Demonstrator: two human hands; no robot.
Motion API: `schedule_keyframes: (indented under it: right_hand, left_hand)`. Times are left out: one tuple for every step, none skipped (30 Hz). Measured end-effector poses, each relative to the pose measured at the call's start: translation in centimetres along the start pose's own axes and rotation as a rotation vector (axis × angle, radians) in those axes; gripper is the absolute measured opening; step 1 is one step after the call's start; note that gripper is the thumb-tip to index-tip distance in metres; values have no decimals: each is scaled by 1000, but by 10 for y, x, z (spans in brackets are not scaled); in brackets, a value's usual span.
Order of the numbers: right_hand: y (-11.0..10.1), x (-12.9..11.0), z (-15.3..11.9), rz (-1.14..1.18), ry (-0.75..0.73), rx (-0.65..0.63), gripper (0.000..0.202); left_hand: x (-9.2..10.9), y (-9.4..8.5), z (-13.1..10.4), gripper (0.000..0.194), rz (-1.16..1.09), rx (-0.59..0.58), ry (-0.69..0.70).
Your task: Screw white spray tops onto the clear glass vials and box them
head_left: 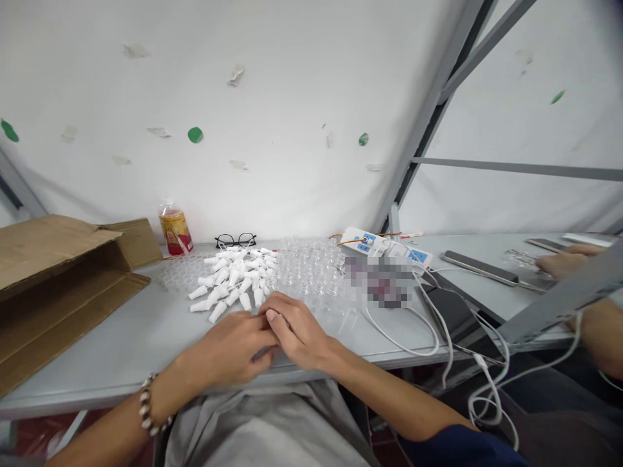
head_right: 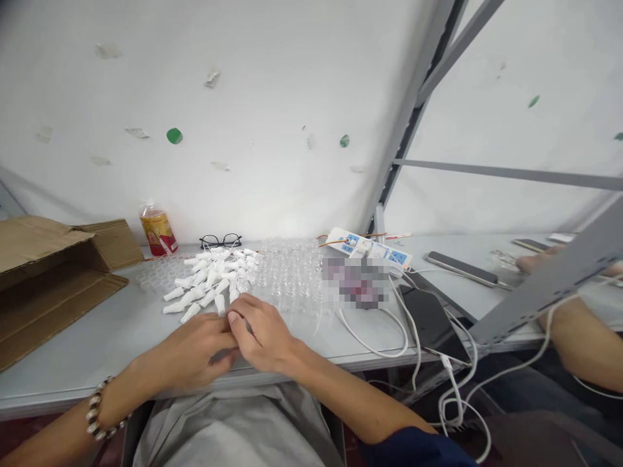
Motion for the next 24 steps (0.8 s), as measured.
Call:
schedule_keyframes:
  right_hand:
    - [-1, 0, -1, -19, -4, 9, 29]
    - [-1, 0, -1, -36, 7, 9, 31]
    - [-1, 1, -1, -52, 29, 1, 34]
    - [-1, 2, -1, -69, 57, -14, 37]
    - [0, 3, -1, -90, 85, -28, 39]
    - [1, 4, 0, -115, 113, -38, 39]
    - [1, 5, 0, -141, 137, -45, 40]
    - [3, 6, 0, -167, 158, -50, 40]
    - [4, 7, 0, -193, 175, -52, 41]
    - [5, 8, 1, -219, 190, -52, 41]
    - [6, 9, 1, -244, 202, -51, 41]
    - [7, 10, 1, -265, 208, -52, 41]
    - [8, 11, 1, -281, 208, -54, 42]
    - [10, 12, 0, -290, 203, -61, 42]
    - [11, 12, 0, -288, 193, -73, 43]
    - [13, 12, -1, -276, 179, -86, 43]
    - [14, 12, -2, -259, 162, -96, 44]
    - [15, 12, -2, -242, 140, -101, 45]
    - [16, 11, -3, -227, 111, -101, 45]
    - [17, 10, -4, -218, 77, -94, 45]
    - [18, 9, -5, -215, 37, -81, 45]
    - [18, 8, -6, -216, -5, -63, 45]
    - [19, 6, -6, -222, -47, -43, 45]
    - [18, 5, -7, -231, -82, -23, 45]
  left_hand:
    - [-3, -5, -2, 16, 26, 40, -10]
    - [-6, -9, -5, 18, 44, 81, -19]
    - [-9, -14, -7, 20, 52, 120, -27]
    - [-11, -17, -9, 22, 52, 150, -36]
    - [-12, -19, -10, 23, 47, 167, -51]
    - [-14, -20, -11, 22, 40, 171, -73]
    - [-15, -20, -11, 20, 35, 162, -102]
    - [-17, -20, -12, 18, 36, 144, -138]
    - [-18, -18, -12, 19, 42, 117, -176]
    - [-20, -16, -11, 21, 48, 86, -210]
    - [-21, -14, -11, 24, 49, 57, -227]
    - [-21, -12, -11, 27, 43, 36, -226]
    - [-21, -10, -11, 31, 30, 28, -210]
    - [-21, -8, -10, 34, 14, 31, -184]
    - [-21, -7, -10, 37, -2, 44, -154]
    - [-21, -7, -10, 38, -11, 63, -128]
    - [-22, -7, -11, 39, -13, 78, -105]
    - [-22, -6, -11, 40, -7, 93, -84]
    - [-21, -6, -11, 41, 1, 106, -63]
    - [-21, -6, -11, 42, 12, 125, -43]
    - [-20, -6, -11, 43, 21, 146, -25]
    - [-20, -6, -11, 43, 26, 168, -9]
    - [-19, -7, -10, 44, 24, 191, 3]
    - [-19, -7, -11, 44, 13, 211, 10]
Point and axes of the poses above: each hand's wrist, its own z-axis towards the middle knuckle, its own y-axis out of the palm, x = y × z, the point moved 5 cm from there along z, towards the middle knuckle, and after that the axes turned 13 degrees about y, right-handed, at the moved point
